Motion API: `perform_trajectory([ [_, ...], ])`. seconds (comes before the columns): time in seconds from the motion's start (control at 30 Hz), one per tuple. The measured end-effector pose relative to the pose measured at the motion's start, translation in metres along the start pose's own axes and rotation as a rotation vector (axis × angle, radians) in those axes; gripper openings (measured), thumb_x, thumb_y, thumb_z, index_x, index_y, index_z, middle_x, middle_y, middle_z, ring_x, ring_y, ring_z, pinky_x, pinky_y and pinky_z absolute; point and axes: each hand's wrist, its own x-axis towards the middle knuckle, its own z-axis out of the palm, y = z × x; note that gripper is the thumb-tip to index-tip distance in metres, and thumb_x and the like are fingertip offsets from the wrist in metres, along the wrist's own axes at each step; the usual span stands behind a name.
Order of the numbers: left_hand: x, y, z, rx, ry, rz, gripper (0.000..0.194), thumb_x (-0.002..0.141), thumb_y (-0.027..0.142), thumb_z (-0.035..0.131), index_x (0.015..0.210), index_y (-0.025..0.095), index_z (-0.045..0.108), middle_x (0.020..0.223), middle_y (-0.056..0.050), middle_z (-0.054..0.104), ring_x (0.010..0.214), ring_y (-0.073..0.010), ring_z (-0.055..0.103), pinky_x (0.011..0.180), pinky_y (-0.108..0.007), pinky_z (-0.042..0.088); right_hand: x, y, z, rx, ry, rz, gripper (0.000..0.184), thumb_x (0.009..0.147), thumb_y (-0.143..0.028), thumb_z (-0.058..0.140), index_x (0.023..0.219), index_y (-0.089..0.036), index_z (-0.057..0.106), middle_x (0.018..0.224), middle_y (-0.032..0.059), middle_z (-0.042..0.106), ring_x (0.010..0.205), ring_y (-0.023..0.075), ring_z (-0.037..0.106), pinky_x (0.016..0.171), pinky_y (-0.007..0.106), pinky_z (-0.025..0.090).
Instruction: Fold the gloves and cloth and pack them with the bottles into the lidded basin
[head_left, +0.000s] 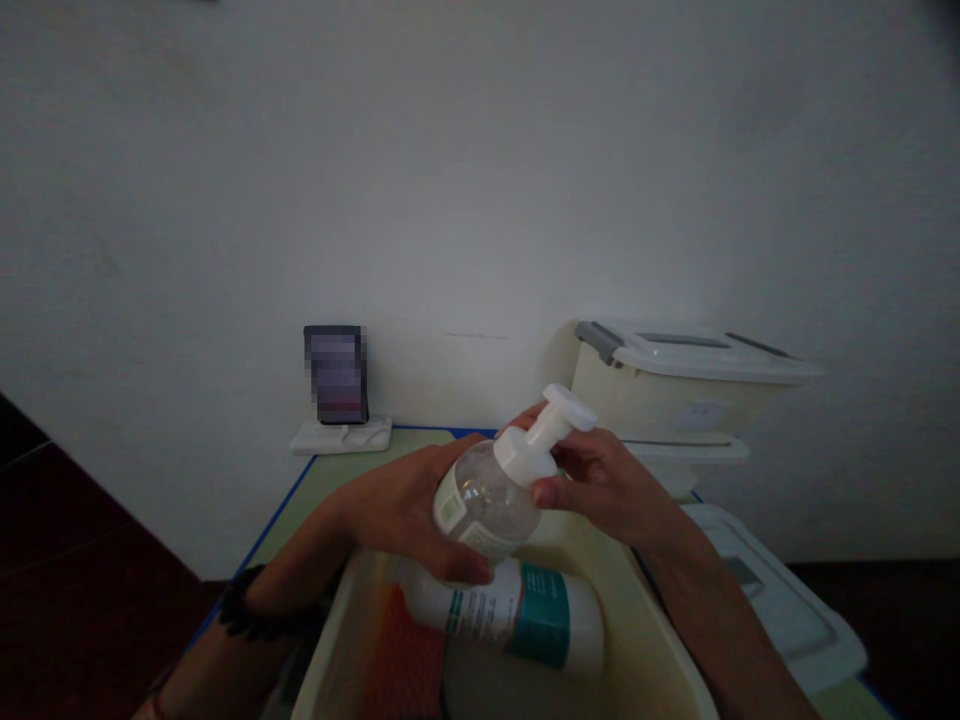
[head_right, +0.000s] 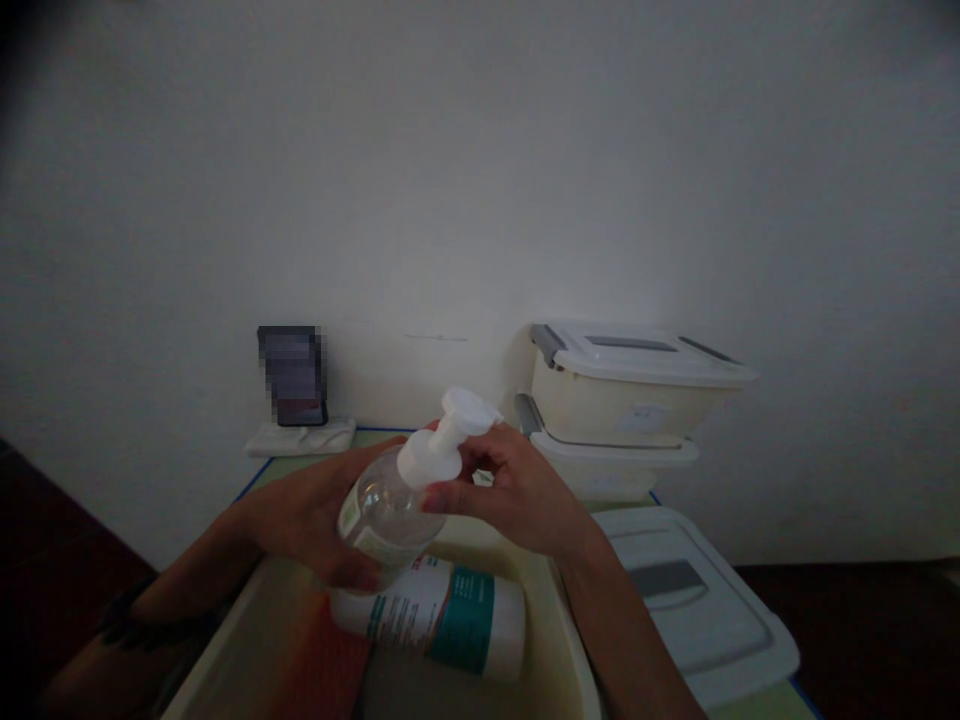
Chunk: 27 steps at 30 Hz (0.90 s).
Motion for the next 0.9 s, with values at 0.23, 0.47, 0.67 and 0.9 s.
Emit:
perform_trajectory([
  [0.23,0.004,0.004,0.007,0.222,0.138,-0.036,0.070,0.063,0.047,0.072,0.118,0.019,0.039,0.109,-0.009,0.058,0.096,-0.0266,0.057,0.084,-0.039,0.045,-0.004,-0.002,0.007,-0.220,0.079,-0.071,0.034,0.084,-0.043,0.053,0.109,-0.021,0.049,0.103,0.0075,0.055,0.093,0.0201,0.052,0.082,0.036,0.043],
  [0.47,0.006,0.021,0.011,0.526,0.175,-0.152,0.071,0.065,0.053,0.065,0.120,0.019,0.036,0.102,-0.010,0.062,0.087,-0.0304,0.061,0.073,-0.041,0.047,-0.004,-0.006,0.006,-0.523,0.163,-0.044,0.039,0.085,-0.058,0.038,0.078,-0.021,0.048,0.075,0.0043,0.051,0.068,0.0189,0.049,0.060,0.033,0.038],
  [0.67,0.004,0.019,0.010,0.450,0.084,-0.036,0.063,0.068,0.048,0.066,0.116,0.019,0.039,0.101,-0.007,0.062,0.086,-0.0251,0.061,0.075,-0.035,0.047,-0.005,-0.009,0.004,-0.613,0.089,0.016,0.040,0.084,-0.057,0.040,0.073,-0.020,0.050,0.064,0.0003,0.051,0.058,0.0145,0.047,0.052,0.028,0.033],
  [0.9,0.003,0.018,0.007,0.342,0.057,-0.025,0.060,0.064,0.044,0.069,0.112,0.021,0.043,0.097,-0.004,0.063,0.080,-0.0216,0.061,0.069,-0.031,0.047,-0.004,-0.010,0.006,-0.617,0.073,-0.040,0.041,0.085,-0.056,0.040,0.071,-0.019,0.051,0.063,0.0002,0.053,0.057,0.0133,0.046,0.052,0.028,0.030],
])
